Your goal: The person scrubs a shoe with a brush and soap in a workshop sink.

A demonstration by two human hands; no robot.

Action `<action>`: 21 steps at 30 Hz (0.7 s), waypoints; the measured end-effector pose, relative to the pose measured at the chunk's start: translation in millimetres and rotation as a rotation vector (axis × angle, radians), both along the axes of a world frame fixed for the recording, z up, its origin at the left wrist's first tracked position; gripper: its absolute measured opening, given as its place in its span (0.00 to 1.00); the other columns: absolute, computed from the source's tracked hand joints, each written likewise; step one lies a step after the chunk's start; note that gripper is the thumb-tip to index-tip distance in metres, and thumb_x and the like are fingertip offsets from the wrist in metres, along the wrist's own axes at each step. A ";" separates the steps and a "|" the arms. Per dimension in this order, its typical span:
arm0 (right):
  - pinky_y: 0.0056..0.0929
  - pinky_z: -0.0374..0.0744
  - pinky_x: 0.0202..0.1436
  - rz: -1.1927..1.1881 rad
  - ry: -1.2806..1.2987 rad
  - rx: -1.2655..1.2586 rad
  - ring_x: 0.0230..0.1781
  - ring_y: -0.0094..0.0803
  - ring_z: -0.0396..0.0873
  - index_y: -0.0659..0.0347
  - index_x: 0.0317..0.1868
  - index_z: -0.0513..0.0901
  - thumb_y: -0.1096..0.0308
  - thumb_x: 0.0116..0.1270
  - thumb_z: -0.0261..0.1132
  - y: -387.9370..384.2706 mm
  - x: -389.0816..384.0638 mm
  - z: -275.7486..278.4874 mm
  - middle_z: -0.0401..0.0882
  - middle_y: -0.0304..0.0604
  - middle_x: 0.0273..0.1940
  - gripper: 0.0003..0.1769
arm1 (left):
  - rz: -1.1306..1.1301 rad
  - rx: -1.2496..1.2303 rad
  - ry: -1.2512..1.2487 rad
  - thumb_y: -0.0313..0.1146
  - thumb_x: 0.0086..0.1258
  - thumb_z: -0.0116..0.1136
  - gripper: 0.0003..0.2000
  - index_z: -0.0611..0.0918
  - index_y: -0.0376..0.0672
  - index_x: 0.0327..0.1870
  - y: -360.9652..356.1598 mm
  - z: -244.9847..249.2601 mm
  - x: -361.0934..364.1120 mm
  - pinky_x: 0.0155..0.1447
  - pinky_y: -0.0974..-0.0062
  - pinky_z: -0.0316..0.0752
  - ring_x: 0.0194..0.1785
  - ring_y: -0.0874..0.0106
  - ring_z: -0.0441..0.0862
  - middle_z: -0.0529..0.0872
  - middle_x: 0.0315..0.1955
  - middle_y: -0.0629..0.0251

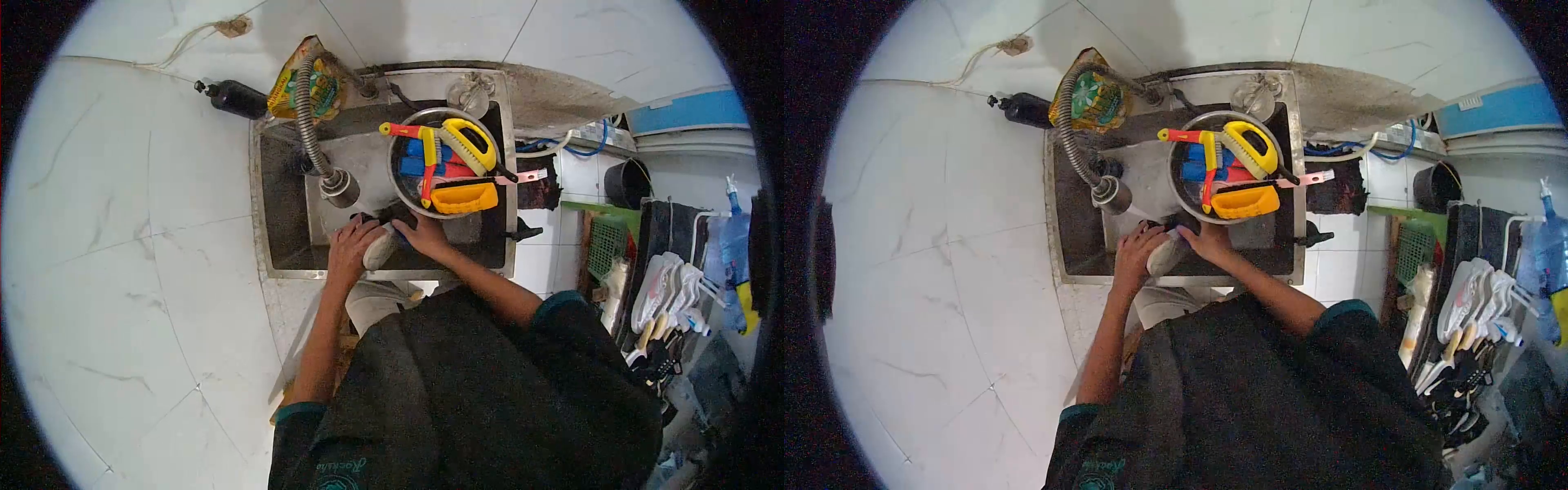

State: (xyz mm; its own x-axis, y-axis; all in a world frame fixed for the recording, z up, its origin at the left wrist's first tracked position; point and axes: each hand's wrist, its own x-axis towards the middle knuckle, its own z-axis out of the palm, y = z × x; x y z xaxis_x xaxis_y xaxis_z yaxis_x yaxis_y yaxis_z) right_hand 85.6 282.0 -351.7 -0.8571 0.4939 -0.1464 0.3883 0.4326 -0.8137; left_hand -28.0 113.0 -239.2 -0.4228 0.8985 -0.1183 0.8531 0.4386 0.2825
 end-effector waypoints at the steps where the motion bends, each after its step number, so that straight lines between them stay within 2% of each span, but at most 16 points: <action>1: 0.48 0.70 0.65 0.031 0.007 0.004 0.63 0.49 0.73 0.56 0.64 0.74 0.44 0.65 0.64 5.1 5.8 15.3 0.75 0.53 0.63 0.34 | 0.023 -0.010 0.012 0.33 0.51 0.71 0.30 0.77 0.57 0.60 -1.6 9.4 3.6 0.63 0.55 0.66 0.69 0.58 0.69 0.74 0.65 0.62; 4: 0.45 0.67 0.69 0.000 -0.170 -0.295 0.66 0.48 0.71 0.59 0.65 0.72 0.45 0.65 0.65 34.1 16.3 38.1 0.72 0.53 0.65 0.35 | 0.174 0.026 -0.043 0.28 0.53 0.69 0.31 0.76 0.57 0.63 -0.8 17.7 11.0 0.64 0.54 0.69 0.71 0.52 0.65 0.69 0.67 0.52; 5: 0.42 0.65 0.71 0.002 -0.033 -0.189 0.68 0.48 0.68 0.58 0.67 0.71 0.43 0.66 0.63 38.7 22.8 19.3 0.71 0.53 0.66 0.37 | 0.236 0.044 -0.079 0.26 0.55 0.67 0.31 0.76 0.57 0.64 -0.5 18.0 12.4 0.64 0.54 0.69 0.72 0.50 0.64 0.68 0.68 0.48; 8: 0.42 0.67 0.70 -0.071 -0.067 -0.096 0.68 0.49 0.68 0.57 0.67 0.72 0.40 0.67 0.60 42.0 28.8 -14.5 0.71 0.53 0.66 0.37 | 0.502 0.057 -0.470 0.16 0.56 0.60 0.33 0.76 0.59 0.65 7.3 42.7 8.5 0.64 0.57 0.71 0.72 0.48 0.63 0.56 0.73 0.42; 11: 0.42 0.66 0.71 -0.114 -0.128 -0.158 0.70 0.48 0.65 0.56 0.69 0.70 0.37 0.67 0.56 40.5 30.4 -25.2 0.68 0.53 0.69 0.39 | 0.517 0.272 -0.550 0.19 0.60 0.59 0.31 0.75 0.57 0.66 -9.2 16.1 8.9 0.68 0.56 0.66 0.74 0.45 0.59 0.53 0.74 0.39; 14: 0.42 0.65 0.71 -0.077 -0.105 -0.212 0.71 0.48 0.64 0.56 0.69 0.68 0.35 0.67 0.56 38.5 25.3 -26.3 0.66 0.53 0.70 0.41 | 0.597 0.292 -0.486 0.25 0.59 0.61 0.30 0.75 0.53 0.66 1.3 5.3 23.7 0.71 0.55 0.62 0.76 0.45 0.55 0.59 0.71 0.35; 17: 0.43 0.63 0.73 -0.109 -0.111 -0.245 0.72 0.49 0.62 0.55 0.70 0.67 0.35 0.67 0.55 32.6 20.1 -19.3 0.64 0.52 0.71 0.41 | 0.585 0.281 -0.399 0.29 0.54 0.65 0.29 0.77 0.51 0.62 24.2 22.1 39.8 0.72 0.54 0.61 0.76 0.46 0.55 0.56 0.73 0.37; 21: 0.44 0.58 0.75 -0.073 -0.109 -0.179 0.74 0.49 0.58 0.54 0.71 0.66 0.36 0.69 0.53 30.8 17.2 -15.4 0.62 0.51 0.72 0.39 | 0.421 0.247 -0.354 0.27 0.44 0.72 0.33 0.77 0.50 0.59 27.7 31.0 34.3 0.71 0.56 0.64 0.75 0.47 0.58 0.51 0.75 0.41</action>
State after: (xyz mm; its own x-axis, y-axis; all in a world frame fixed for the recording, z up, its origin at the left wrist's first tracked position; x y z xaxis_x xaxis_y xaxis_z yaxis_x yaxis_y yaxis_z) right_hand 102.8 312.8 -367.1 -0.7940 0.5123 -0.3274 0.5036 0.2524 -0.8263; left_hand 6.3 140.8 -208.3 -0.7209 0.6816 -0.1258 0.4562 0.6032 0.6542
